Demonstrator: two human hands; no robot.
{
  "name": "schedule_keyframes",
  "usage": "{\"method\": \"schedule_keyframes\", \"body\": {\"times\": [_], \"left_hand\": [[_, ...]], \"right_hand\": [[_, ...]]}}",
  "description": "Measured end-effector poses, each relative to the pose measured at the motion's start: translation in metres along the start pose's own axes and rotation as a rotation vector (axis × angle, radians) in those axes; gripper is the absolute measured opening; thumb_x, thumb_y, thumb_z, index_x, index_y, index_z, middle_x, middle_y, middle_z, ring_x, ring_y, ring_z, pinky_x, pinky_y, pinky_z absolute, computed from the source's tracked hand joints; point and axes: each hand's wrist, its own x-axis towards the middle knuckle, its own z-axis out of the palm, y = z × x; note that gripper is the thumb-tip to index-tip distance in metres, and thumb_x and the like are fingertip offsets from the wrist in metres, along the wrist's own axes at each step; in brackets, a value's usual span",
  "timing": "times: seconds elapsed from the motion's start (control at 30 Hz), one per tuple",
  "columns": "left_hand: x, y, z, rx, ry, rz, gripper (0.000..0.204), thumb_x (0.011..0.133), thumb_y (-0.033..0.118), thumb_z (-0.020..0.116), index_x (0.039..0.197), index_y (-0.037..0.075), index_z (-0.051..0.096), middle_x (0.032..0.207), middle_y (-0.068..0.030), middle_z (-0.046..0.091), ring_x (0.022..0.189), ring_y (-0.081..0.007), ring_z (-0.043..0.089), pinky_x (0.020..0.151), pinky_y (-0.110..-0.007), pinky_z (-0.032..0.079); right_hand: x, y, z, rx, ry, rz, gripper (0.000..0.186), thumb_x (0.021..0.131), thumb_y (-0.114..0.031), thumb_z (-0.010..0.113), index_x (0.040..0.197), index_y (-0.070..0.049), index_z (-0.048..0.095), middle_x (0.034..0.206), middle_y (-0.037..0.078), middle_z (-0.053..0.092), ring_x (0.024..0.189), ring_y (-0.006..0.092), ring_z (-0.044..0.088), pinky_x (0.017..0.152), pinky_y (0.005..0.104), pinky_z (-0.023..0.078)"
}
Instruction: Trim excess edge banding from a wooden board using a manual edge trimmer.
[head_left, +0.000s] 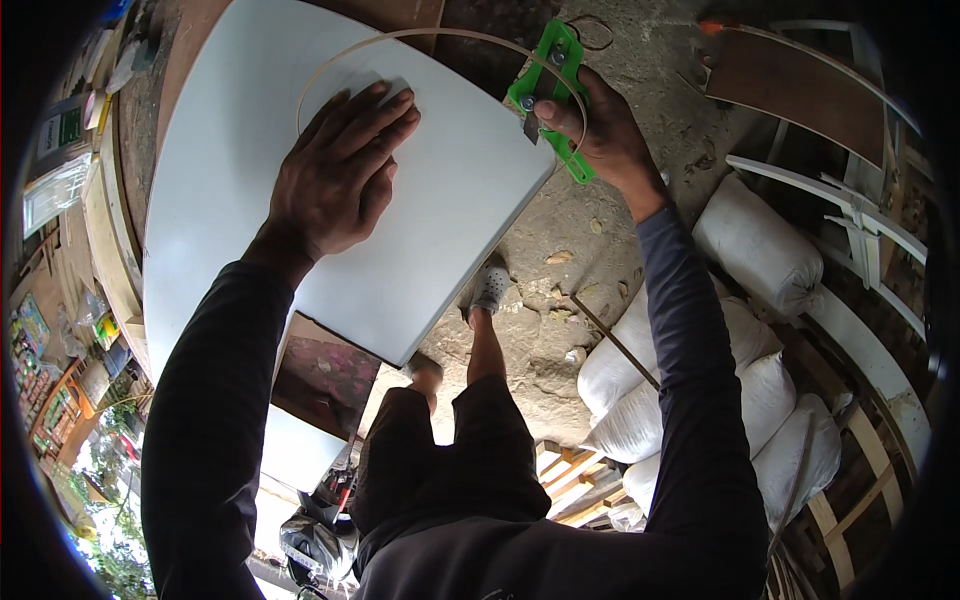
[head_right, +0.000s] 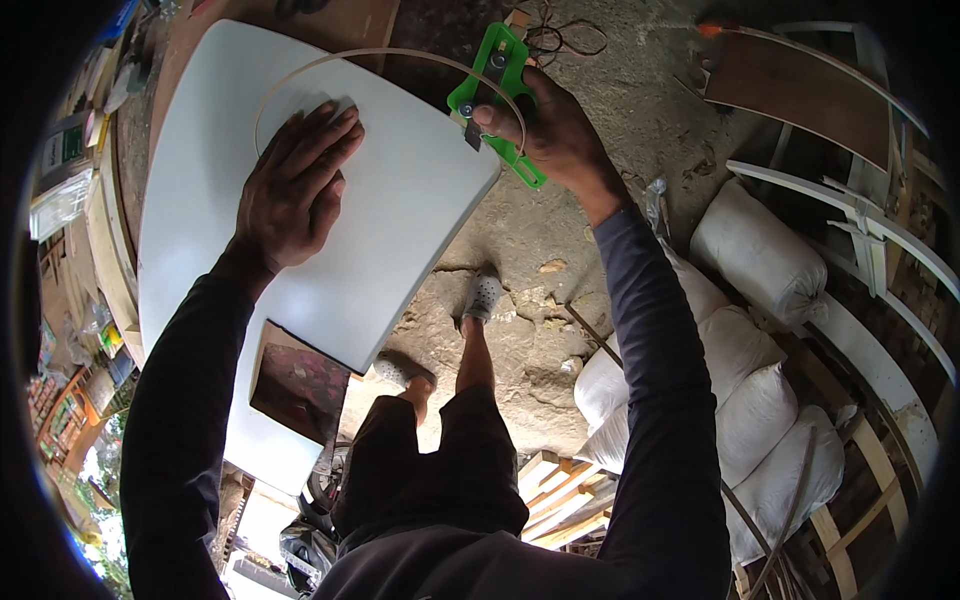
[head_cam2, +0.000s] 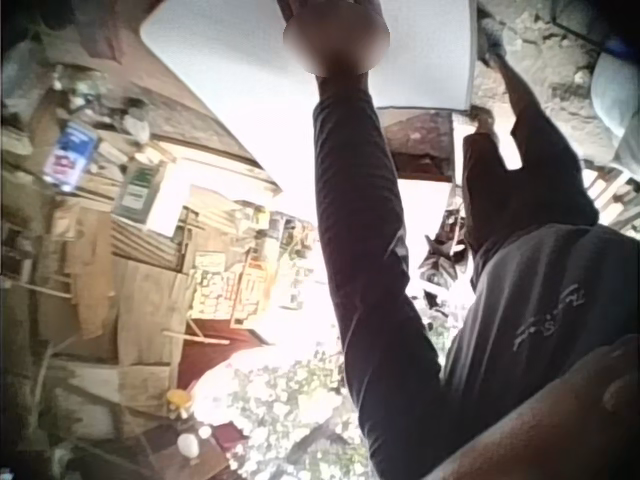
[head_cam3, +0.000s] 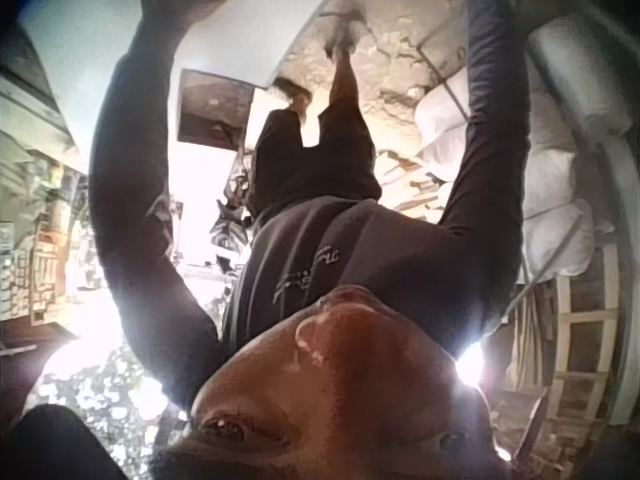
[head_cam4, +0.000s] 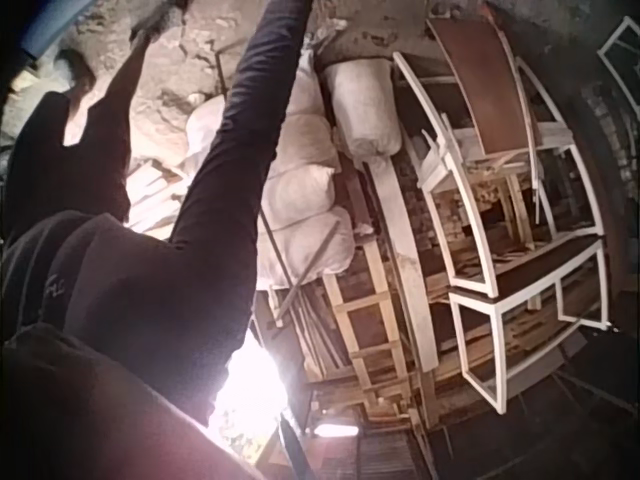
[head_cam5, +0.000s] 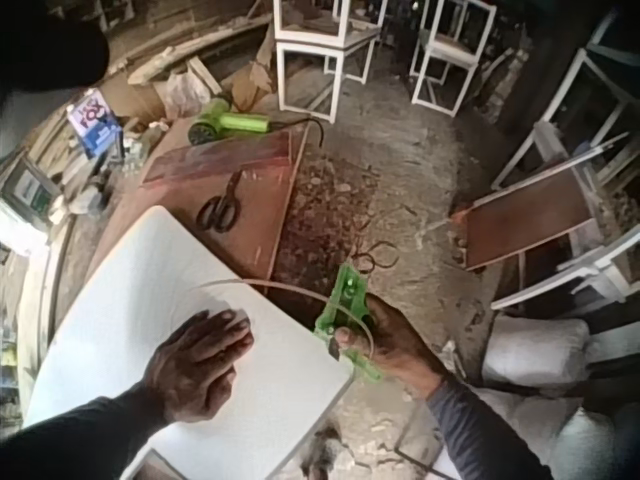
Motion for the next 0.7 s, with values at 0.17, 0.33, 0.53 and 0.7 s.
{"method": "schedule_keyframes", "body": {"times": [0.17, 0.33, 0.53, 0.7], "left_hand": [[-0.001, 0.002, 0.002, 0.004, 0.024, -0.026, 0.048, 0.092, 0.009, 0.059, 0.139, 0.010, 0.063, 0.152, -0.0045, 0.056, 0.144, -0.0264, 0.049, 0.121, -0.049, 0.038], [0.001, 0.002, 0.003, 0.008, 0.022, -0.031, 0.050, 0.092, 0.009, 0.059, 0.142, 0.012, 0.062, 0.152, -0.0044, 0.055, 0.144, -0.0264, 0.049, 0.121, -0.050, 0.038], [0.000, 0.002, 0.006, 0.025, 0.005, -0.012, 0.052, 0.093, 0.009, 0.058, 0.144, 0.010, 0.059, 0.154, -0.0066, 0.053, 0.145, -0.0273, 0.047, 0.122, -0.050, 0.036], [-0.003, 0.000, 0.001, 0.005, -0.007, 0.081, 0.053, 0.092, 0.008, 0.057, 0.144, 0.003, 0.056, 0.154, -0.0136, 0.051, 0.146, -0.0307, 0.045, 0.123, -0.050, 0.034]], "right_hand": [[-0.015, 0.000, -0.001, 0.056, 0.036, 0.065, 0.070, 0.089, -0.067, 0.071, 0.128, -0.009, 0.062, 0.111, 0.011, 0.072, 0.102, 0.0241, 0.071, 0.088, 0.0393, 0.057], [-0.040, -0.008, 0.000, 0.141, 0.110, 0.093, 0.057, 0.093, -0.052, 0.075, 0.128, -0.009, 0.061, 0.109, 0.008, 0.072, 0.098, 0.0179, 0.070, 0.085, 0.0343, 0.056], [-0.068, -0.008, 0.029, 0.383, 0.333, 0.149, 0.038, 0.100, -0.025, 0.072, 0.129, -0.005, 0.057, 0.108, 0.005, 0.072, 0.096, 0.0118, 0.067, 0.082, 0.0274, 0.054], [-0.066, -0.029, 0.052, 0.303, 0.584, 0.145, 0.025, 0.099, -0.013, 0.072, 0.119, -0.003, 0.060, 0.108, 0.004, 0.071, 0.093, 0.0086, 0.066, 0.078, 0.0255, 0.053]]}}
